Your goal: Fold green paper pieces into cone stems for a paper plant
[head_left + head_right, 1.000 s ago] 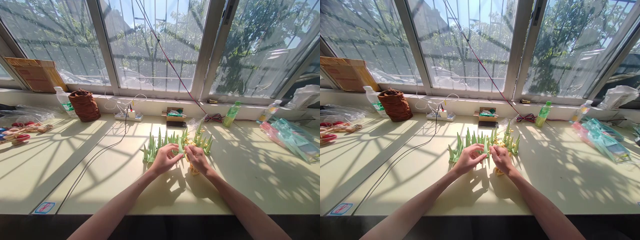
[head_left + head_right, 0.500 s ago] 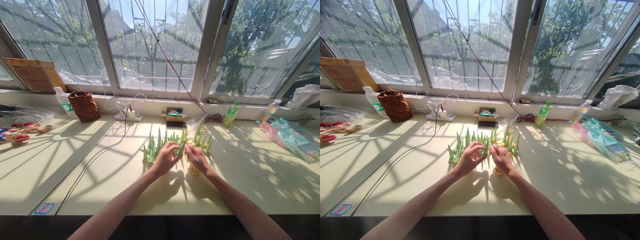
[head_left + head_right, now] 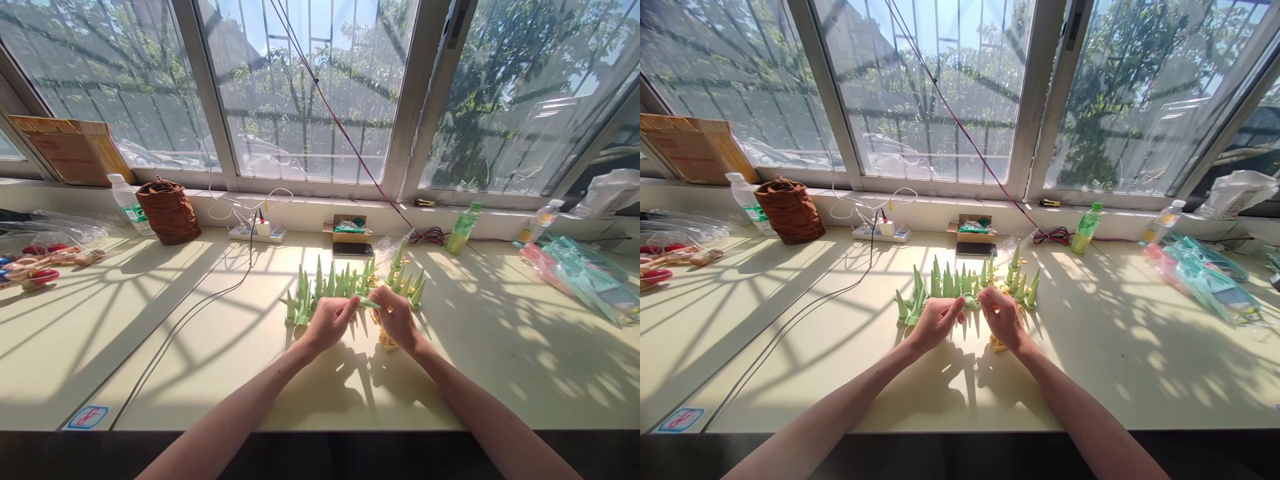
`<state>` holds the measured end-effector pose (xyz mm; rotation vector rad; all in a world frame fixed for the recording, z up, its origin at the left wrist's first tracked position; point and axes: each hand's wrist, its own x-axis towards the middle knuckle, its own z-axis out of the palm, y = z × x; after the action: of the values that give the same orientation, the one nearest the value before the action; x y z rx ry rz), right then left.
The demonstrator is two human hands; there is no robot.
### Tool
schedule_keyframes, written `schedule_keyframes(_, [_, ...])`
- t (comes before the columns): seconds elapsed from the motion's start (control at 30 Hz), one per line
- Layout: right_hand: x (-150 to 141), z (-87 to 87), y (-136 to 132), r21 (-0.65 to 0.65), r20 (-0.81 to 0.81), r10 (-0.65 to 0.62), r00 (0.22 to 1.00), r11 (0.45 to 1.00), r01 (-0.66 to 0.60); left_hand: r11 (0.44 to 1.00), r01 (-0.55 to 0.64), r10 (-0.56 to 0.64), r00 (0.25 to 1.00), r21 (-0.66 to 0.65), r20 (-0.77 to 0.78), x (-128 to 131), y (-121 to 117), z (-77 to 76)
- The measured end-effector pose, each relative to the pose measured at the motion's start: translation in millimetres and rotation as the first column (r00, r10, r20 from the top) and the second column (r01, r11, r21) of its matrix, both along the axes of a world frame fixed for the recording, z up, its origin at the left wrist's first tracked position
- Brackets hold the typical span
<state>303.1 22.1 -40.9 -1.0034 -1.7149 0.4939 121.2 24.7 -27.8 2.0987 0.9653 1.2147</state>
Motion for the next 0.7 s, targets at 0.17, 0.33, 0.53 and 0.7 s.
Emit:
schedule_keyframes(0.17, [-0.2,-0.3,-0.6,0.007,0.022,0.018,1.000,1.000,-0.018,0.999,0.009,-0.011,0.999,-0.051,-0.033,-0.3,-3.0,3.2])
schedule_keyframes(0.33, [1.7,0.0,-1.3,0.008,0.030,0.043,0.999,0.999,-0.044,0.997,0.013,-0.018,0.998,-0.080,-0.059,-1.4,-2.1,6.2])
schedule_keyframes(0.53, [3.3,2.3,-1.7,0.005,0.045,0.036,0.998,0.999,-0.036,0.995,0.023,-0.032,0.995,-0.092,-0.095,-2.2,-0.2,5.2])
schedule_keyframes(0.7, [3.9,1.9,-0.3,0.016,0.063,0.006,0.998,1.000,-0.007,0.998,0.017,-0.023,0.995,-0.058,-0.101,-2.7,0.5,2.2])
